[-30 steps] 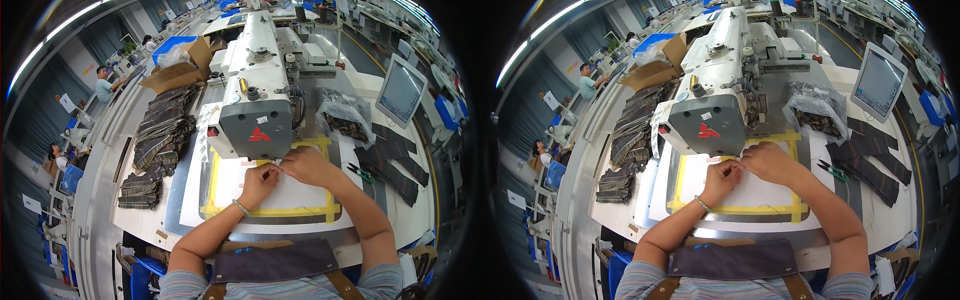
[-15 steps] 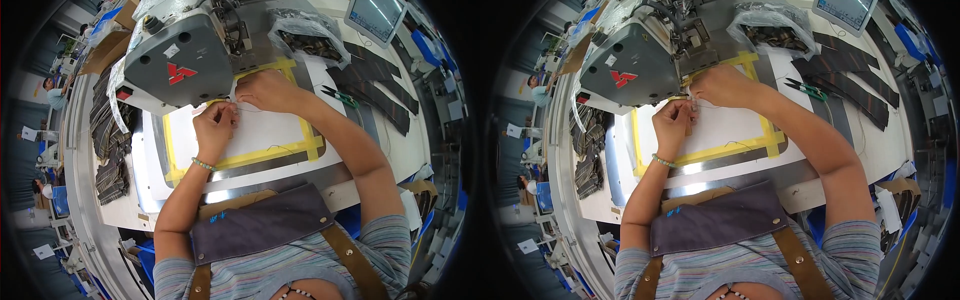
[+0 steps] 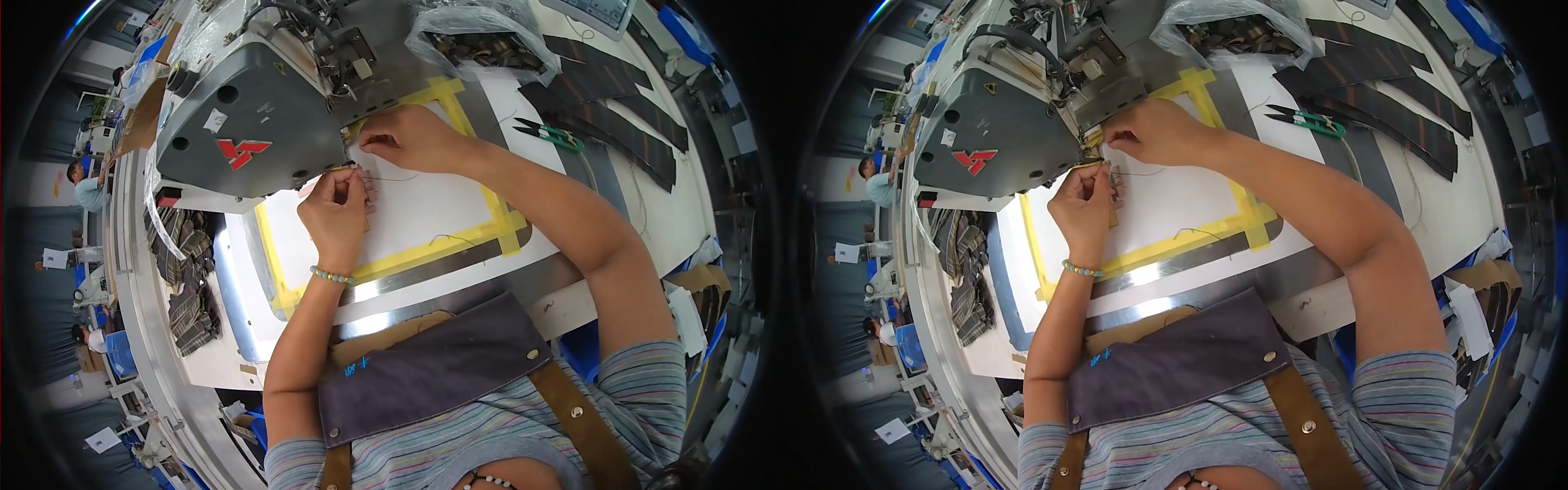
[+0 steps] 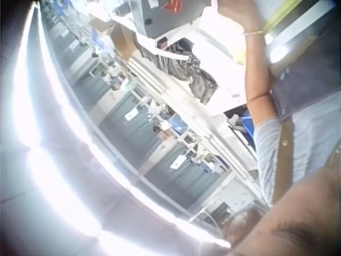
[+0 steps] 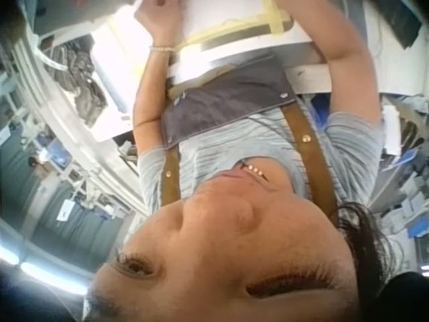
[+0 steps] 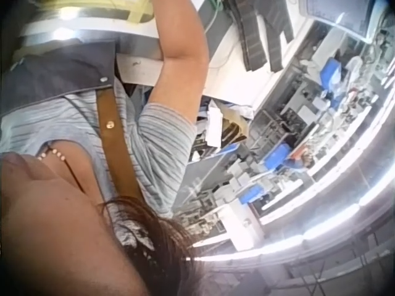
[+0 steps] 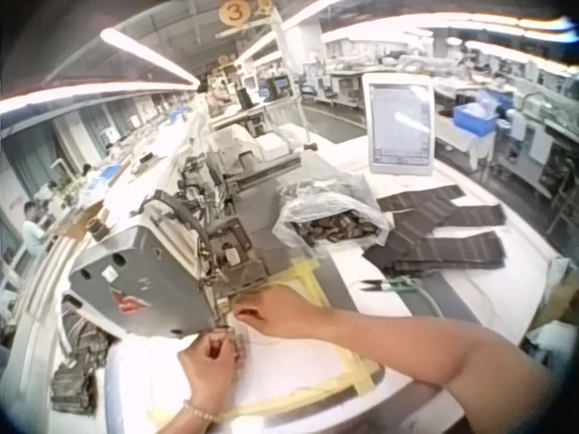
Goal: The recorder uses an industrial sewing machine to stitch together patterned leather components for a bag.
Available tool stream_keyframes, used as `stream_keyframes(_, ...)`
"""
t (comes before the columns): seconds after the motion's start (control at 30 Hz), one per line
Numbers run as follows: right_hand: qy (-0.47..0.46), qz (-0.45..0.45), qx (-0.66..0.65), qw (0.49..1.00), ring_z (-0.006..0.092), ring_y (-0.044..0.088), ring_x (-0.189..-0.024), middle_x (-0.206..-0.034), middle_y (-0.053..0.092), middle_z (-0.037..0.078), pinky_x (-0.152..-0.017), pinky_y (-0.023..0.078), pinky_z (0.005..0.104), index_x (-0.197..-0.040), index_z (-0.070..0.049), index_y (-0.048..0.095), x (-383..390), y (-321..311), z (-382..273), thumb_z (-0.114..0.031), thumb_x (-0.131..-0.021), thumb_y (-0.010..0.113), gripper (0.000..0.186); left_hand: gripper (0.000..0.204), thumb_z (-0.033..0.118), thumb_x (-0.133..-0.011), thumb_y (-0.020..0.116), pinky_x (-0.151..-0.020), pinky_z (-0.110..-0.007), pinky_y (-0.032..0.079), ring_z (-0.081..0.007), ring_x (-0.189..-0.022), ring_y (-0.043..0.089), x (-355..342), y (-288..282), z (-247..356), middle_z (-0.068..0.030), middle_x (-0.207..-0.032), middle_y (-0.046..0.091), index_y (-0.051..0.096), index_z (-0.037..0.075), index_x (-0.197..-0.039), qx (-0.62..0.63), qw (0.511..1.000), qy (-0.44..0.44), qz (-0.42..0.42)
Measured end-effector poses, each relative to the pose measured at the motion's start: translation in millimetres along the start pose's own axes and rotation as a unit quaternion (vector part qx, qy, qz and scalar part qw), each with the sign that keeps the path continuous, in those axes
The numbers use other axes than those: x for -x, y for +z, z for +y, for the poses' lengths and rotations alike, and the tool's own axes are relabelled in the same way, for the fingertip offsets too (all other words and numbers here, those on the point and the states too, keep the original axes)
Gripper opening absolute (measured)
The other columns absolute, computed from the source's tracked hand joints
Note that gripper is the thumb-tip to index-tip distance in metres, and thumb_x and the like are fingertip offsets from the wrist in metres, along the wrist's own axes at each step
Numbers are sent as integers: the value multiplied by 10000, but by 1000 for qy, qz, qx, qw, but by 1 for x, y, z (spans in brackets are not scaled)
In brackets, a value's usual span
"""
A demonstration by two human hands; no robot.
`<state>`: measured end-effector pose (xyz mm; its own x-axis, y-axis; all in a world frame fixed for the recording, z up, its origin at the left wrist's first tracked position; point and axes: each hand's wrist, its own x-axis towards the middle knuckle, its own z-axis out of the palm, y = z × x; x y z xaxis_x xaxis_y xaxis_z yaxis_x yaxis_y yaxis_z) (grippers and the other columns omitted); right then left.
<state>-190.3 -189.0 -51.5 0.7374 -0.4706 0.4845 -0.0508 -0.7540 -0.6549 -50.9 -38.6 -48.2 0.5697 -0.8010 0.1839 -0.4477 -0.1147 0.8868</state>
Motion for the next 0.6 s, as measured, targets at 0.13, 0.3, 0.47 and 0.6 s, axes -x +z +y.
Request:
stream_keyframes(0.13, 24, 6, 14, 1000, 330, 707, -798, -893, 745, 111, -720, 554, 438, -985, -116, 767, -5, -3, -8, -184, -912, 697, 121, 101, 98, -942, 754, -547, -230, 491, -40, -555, 597, 2, -1, 1, -18, -653, 699, 776, 0, -933, 29, 1000, -2, 9)
stream_keyframes(0.3, -23, 62, 225, 972, 350, 723, -834, -893, 749, 123, -750, 574, 467, -935, -133, 792, -18, -74, -24, -216, -920, 657, 159, 110, 100, -944, 755, -514, -235, 482, -39, -529, 584, 1, -3, 3, -14, -620, 678, 780, -2, -913, 6, 1000, 10, 19)
stream_keyframes(0.47, 48, 387, 168, 905, 79, 681, -897, -1029, 779, -4, -824, 528, 262, -1151, -93, 775, 21, -241, 7, -317, -1034, 680, 270, 109, 103, -943, 758, -527, -242, 507, -50, -535, 583, 2, -3, 0, -24, -634, 675, 779, -4, -929, 23, 1000, -9, 6)
stream_keyframes(0.6, 103, 643, 231, 723, 185, 713, -932, -945, 768, 110, -857, 528, 324, -1056, 15, 757, 94, -337, 86, -420, -991, 706, 442, 138, 105, -956, 761, -520, -241, 554, -33, -579, 581, 0, -5, -2, -14, -676, 677, 769, -30, -929, -24, 999, 30, -5)
